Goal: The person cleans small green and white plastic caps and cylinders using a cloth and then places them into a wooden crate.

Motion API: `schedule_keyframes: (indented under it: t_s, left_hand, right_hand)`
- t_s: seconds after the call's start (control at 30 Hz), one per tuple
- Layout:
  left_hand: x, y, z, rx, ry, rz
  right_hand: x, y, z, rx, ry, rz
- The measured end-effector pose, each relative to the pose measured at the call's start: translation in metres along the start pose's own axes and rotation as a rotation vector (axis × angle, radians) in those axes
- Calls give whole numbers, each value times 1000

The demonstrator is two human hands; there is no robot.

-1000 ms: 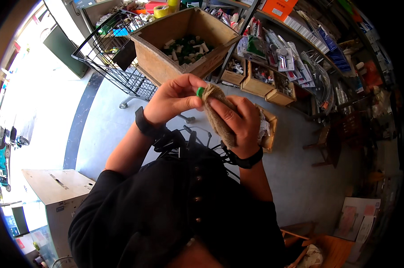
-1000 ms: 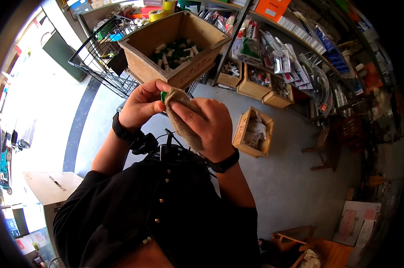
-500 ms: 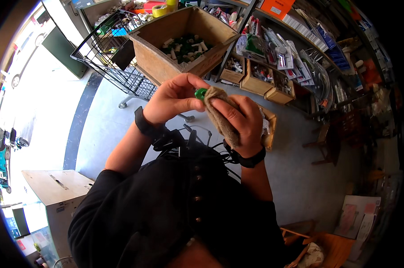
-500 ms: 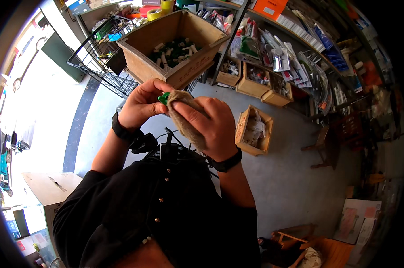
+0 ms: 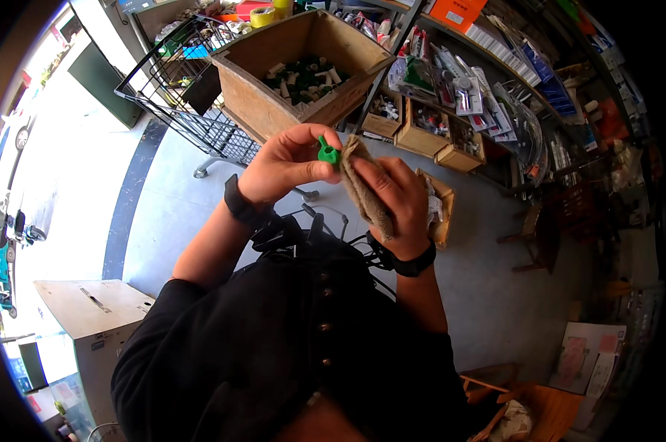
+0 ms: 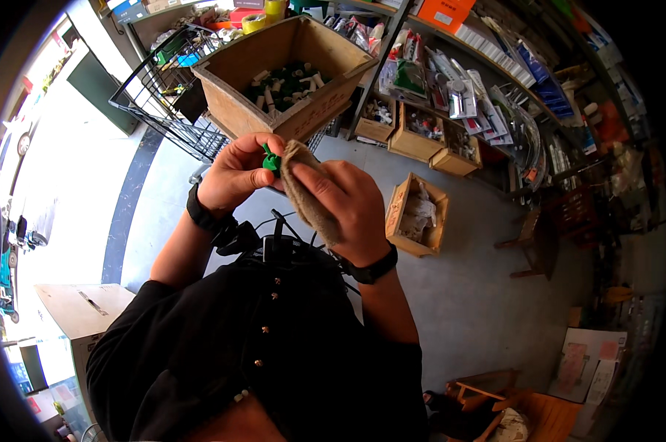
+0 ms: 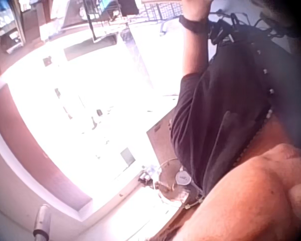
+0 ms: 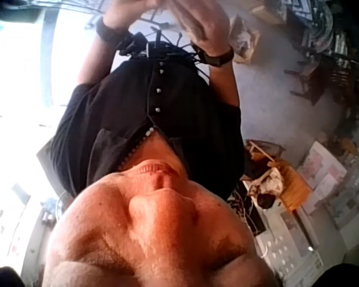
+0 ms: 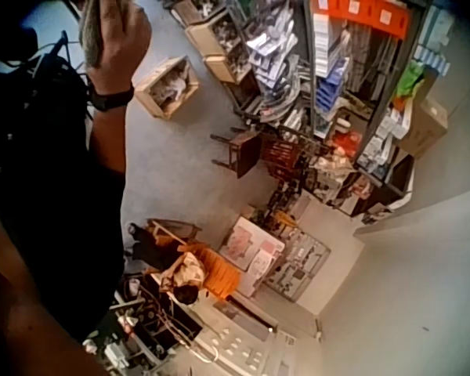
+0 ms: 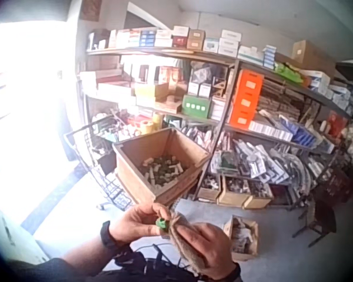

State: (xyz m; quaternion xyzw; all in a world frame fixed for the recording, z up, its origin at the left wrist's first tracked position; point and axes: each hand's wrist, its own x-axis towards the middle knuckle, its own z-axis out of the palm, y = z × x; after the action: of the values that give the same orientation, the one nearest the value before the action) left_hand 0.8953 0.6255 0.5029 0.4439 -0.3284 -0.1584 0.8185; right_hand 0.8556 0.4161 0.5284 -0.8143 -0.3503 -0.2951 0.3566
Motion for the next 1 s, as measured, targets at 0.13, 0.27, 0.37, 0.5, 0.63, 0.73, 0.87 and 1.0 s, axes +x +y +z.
schedule_keyframes:
  t_s: [0.13, 0.27, 0.37, 0.5, 0.63, 0.73, 0.87, 1.0]
  left_hand:
    - [-2, 10, 8, -90, 40, -94]
    - [2, 3, 12, -90, 62, -53]
    - [1, 2, 13, 49, 25, -15]
    - [0, 2, 12, 219, 38, 43]
    - [-2, 3, 12, 173, 113, -45]
    - [1, 1, 12, 96, 107, -41]
    - [1, 3, 12, 61, 45, 16]
    - [-4, 1, 2, 88, 45, -35]
  right_hand:
    - [-6, 8, -2, -43, 66, 129]
    - [2, -2, -3, 80, 66, 1]
    - [3, -2, 6, 39, -2, -64]
    - [3, -3, 4, 13, 25, -26]
    - [-1, 2, 0, -9, 75, 68]
    - [-1, 0, -1, 11, 76, 36]
    - [3, -7, -1, 91, 0, -2]
    - [-4, 0, 0, 88, 6, 47]
